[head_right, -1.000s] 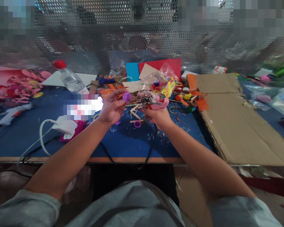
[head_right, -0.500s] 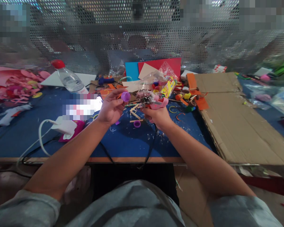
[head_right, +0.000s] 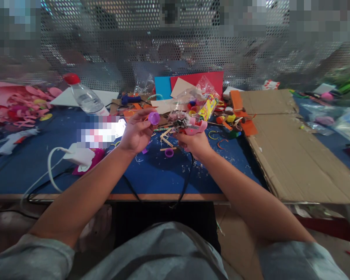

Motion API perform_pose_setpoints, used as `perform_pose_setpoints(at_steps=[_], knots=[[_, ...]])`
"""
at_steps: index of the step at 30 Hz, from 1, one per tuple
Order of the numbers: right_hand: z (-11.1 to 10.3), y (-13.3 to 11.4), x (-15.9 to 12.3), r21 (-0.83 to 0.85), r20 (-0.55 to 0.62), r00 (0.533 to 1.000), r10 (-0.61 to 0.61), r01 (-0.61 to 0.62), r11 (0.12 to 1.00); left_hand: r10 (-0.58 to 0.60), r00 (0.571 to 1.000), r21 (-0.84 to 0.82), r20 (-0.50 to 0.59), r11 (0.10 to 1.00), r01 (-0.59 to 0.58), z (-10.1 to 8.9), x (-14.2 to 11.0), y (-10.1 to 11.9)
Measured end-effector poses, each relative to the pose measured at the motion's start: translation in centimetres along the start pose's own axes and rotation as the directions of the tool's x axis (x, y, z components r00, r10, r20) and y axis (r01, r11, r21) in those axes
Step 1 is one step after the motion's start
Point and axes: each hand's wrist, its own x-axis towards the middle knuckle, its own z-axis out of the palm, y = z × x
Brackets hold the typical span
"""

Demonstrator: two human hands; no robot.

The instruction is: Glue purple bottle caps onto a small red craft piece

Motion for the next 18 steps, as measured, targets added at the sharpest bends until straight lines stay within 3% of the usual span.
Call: perform_pose_setpoints(at_steps=[18], knots=[[0.25,-0.11,-0.08,-0.022,-0.041,0.997,0.073,-0.073,0.997,0.013,1.0,-0.025,0.015,1.0,-0.013,-0.18,0.23,0.2]])
